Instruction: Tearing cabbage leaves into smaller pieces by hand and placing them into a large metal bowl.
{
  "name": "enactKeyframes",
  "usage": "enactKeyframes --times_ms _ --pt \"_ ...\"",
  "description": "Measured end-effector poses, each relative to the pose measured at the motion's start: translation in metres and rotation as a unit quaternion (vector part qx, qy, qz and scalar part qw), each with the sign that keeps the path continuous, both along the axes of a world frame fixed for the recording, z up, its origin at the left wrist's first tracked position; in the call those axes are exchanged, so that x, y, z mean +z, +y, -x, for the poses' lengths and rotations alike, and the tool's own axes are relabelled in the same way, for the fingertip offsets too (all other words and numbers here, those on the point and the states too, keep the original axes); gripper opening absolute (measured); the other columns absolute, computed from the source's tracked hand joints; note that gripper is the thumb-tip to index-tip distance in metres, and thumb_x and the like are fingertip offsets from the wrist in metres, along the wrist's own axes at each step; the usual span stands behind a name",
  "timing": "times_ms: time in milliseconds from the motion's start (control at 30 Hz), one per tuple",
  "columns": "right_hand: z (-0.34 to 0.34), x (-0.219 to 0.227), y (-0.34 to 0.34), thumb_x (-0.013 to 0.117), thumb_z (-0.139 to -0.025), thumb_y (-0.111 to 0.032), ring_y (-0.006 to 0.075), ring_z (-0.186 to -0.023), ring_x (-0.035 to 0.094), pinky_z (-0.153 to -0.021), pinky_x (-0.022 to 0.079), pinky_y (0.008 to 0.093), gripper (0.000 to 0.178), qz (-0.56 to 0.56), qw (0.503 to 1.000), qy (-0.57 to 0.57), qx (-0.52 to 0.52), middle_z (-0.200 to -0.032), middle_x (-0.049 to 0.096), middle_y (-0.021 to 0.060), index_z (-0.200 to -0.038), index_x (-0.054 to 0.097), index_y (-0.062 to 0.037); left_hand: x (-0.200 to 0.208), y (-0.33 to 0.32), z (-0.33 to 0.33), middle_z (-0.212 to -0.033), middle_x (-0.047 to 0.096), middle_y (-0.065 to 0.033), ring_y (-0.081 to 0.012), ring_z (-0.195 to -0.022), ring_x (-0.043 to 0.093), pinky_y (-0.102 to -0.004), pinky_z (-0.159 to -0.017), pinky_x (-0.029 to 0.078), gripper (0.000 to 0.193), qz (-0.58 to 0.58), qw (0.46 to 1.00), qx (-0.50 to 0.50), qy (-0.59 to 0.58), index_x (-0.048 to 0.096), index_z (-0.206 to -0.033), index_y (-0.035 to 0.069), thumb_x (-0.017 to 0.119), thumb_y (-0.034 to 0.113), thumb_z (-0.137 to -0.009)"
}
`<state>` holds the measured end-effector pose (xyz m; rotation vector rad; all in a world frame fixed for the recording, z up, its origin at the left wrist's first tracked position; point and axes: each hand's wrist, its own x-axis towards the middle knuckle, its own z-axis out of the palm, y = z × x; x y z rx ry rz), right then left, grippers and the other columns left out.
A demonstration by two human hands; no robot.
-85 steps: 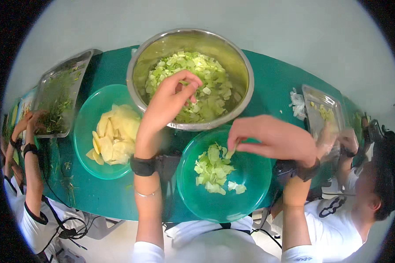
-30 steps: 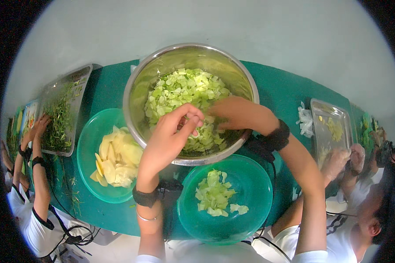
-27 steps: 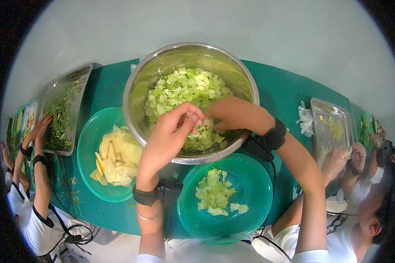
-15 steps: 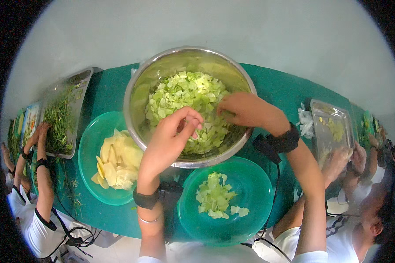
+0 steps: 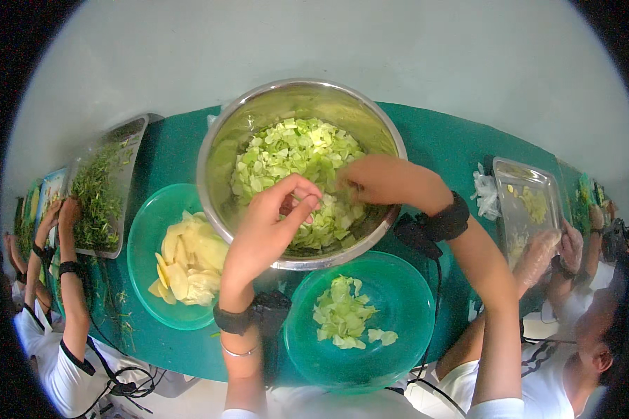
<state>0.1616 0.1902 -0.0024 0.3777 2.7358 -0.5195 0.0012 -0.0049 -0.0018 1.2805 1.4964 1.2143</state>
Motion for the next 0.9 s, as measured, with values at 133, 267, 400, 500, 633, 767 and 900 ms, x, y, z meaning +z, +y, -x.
enactKeyframes --times_ms 133,267,400,500,633,767,900 --pt "-0.011 -0.010 0.010 0.061 -0.084 -0.011 0.0363 -0.096 0.069 -0.082 0.055 0.0463 0.033 -0.078 0.971 0.226 0.023 -0.104 0.070 0.0156 -0.117 0.064 -0.0125 0.005 0.000 -0.001 -0.092 0.066 -0.0049 -0.0115 -0.082 0.061 -0.0265 -0.078 0.049 0.017 0.005 1.000 0.002 -0.006 0.061 -0.104 -0.001 0.058 0.015 -0.100" --pt "-0.011 -0.010 0.009 0.062 -0.083 -0.007 0.0361 -0.098 0.068 -0.083 0.055 0.0456 0.035 -0.113 0.966 0.233 0.026 -0.108 0.069 0.0157 -0.117 0.064 -0.0131 0.003 0.000 -0.001 -0.091 0.066 -0.0045 -0.0112 -0.082 0.061 -0.0264 -0.077 0.049 0.017 0.002 1.000 0.004 -0.012 0.061 -0.104 0.000 0.059 0.016 -0.100" --pt "-0.006 -0.001 -0.006 0.071 -0.083 -0.018 0.0352 -0.106 0.063 -0.088 0.051 0.0449 0.044 -0.021 0.996 0.077 0.047 -0.110 0.065 0.0133 -0.125 0.060 -0.0120 0.001 -0.001 0.000 -0.091 0.066 -0.0042 -0.0110 -0.082 0.061 -0.0264 -0.077 0.049 0.017 0.002 1.000 0.006 -0.015 0.061 -0.104 0.000 0.058 0.016 -0.100" --pt "-0.005 -0.006 -0.014 0.073 -0.083 -0.029 0.0356 -0.100 0.065 -0.086 0.051 0.0455 0.046 0.056 0.998 -0.005 0.014 -0.104 0.067 0.0146 -0.124 0.061 -0.0121 0.002 0.001 -0.002 -0.091 0.066 -0.0040 -0.0110 -0.082 0.061 -0.0263 -0.078 0.049 0.017 -0.003 1.000 0.001 -0.022 0.061 -0.104 0.000 0.058 0.015 -0.100" --pt "-0.002 -0.016 -0.012 0.074 -0.083 -0.036 0.0360 -0.094 0.066 -0.082 0.052 0.0461 0.044 0.082 0.993 -0.076 0.024 -0.101 0.068 0.0151 -0.120 0.065 -0.0121 0.005 0.003 -0.001 -0.092 0.065 -0.0043 -0.0113 -0.082 0.060 -0.0264 -0.078 0.049 0.017 -0.007 1.000 -0.007 0.000 0.061 -0.104 -0.001 0.057 0.015 -0.101" --pt "0.012 0.010 -0.022 0.074 -0.083 -0.036 0.0356 -0.094 0.066 -0.081 0.052 0.0457 0.041 0.075 0.990 -0.119 0.032 -0.102 0.068 0.0149 -0.116 0.067 -0.0121 0.000 -0.001 0.003 -0.092 0.065 -0.0047 -0.0112 -0.082 0.060 -0.0267 -0.079 0.048 0.017 0.004 1.000 0.006 -0.002 0.061 -0.104 -0.001 0.057 0.016 -0.101" --pt "0.000 0.022 -0.015 0.072 -0.087 -0.036 0.0329 -0.095 0.066 -0.081 0.052 0.0438 0.038 0.069 0.998 0.004 0.001 -0.102 0.068 0.0146 -0.116 0.068 -0.0120 0.002 -0.001 -0.003 -0.094 0.066 -0.0065 -0.0153 -0.086 0.062 -0.0305 -0.080 0.049 0.017 -0.010 0.999 0.039 0.028 0.060 -0.107 0.000 0.060 0.013 -0.097"
